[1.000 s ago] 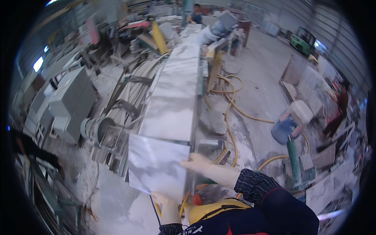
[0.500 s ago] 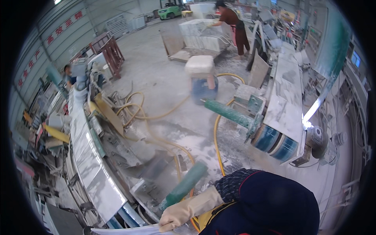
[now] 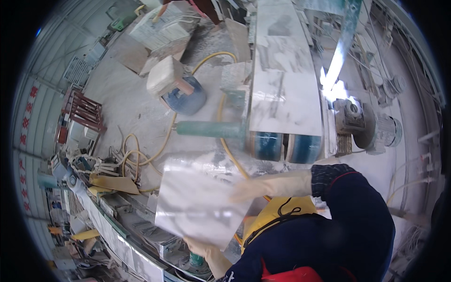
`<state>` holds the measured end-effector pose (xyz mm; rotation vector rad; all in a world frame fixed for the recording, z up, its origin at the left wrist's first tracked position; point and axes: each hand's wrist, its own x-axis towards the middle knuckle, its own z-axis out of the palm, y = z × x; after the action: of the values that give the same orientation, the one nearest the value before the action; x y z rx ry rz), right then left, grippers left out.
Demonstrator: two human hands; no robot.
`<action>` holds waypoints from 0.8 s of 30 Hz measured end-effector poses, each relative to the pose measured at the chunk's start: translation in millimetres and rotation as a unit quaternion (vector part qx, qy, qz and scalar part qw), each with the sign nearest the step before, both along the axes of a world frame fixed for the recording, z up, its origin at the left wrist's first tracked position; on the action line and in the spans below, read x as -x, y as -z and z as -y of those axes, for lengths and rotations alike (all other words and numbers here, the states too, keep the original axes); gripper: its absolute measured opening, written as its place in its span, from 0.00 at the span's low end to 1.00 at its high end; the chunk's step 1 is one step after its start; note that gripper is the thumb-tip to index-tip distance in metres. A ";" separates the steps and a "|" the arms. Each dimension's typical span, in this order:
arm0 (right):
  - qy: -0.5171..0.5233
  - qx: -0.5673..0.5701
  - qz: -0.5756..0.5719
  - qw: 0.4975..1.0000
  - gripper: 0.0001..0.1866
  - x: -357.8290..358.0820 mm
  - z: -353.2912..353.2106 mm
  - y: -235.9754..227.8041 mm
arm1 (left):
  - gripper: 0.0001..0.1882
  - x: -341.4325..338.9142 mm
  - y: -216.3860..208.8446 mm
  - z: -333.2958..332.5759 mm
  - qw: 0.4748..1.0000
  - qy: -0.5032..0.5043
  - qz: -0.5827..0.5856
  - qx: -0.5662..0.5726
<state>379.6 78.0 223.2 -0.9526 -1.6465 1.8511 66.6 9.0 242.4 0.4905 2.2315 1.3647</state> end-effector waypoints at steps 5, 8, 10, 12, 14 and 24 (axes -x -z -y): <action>0.305 0.181 0.100 0.930 0.25 -77.8 87.6 -30.3 | 0.27 -67.0 4.4 -67.6 0.964 0.265 0.011 -0.004; 0.477 0.223 0.053 0.848 0.22 -76.2 137.5 -37.4 | 0.22 -105.7 11.7 -95.1 0.930 0.361 0.070 -0.025; 0.516 0.218 0.027 0.828 0.22 -74.6 158.7 -22.9 | 0.22 -131.2 15.1 -107.5 0.909 0.403 0.105 0.011; 0.578 0.207 -0.009 0.789 0.21 -62.6 183.2 -6.6 | 0.22 -150.6 15.9 -112.2 0.876 0.471 0.075 0.073; 0.654 0.200 -0.037 0.729 0.20 -51.8 206.7 6.9 | 0.23 -169.1 20.5 -109.7 0.843 0.521 0.114 0.067; 0.759 0.259 -0.086 0.591 0.25 -25.6 234.5 21.7 | 0.25 -200.5 35.4 -116.0 0.751 0.637 0.105 0.139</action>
<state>405.2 -156.5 201.5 -1.5361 0.2404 0.9270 267.2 124.9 207.0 1.3133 1.2531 0.2953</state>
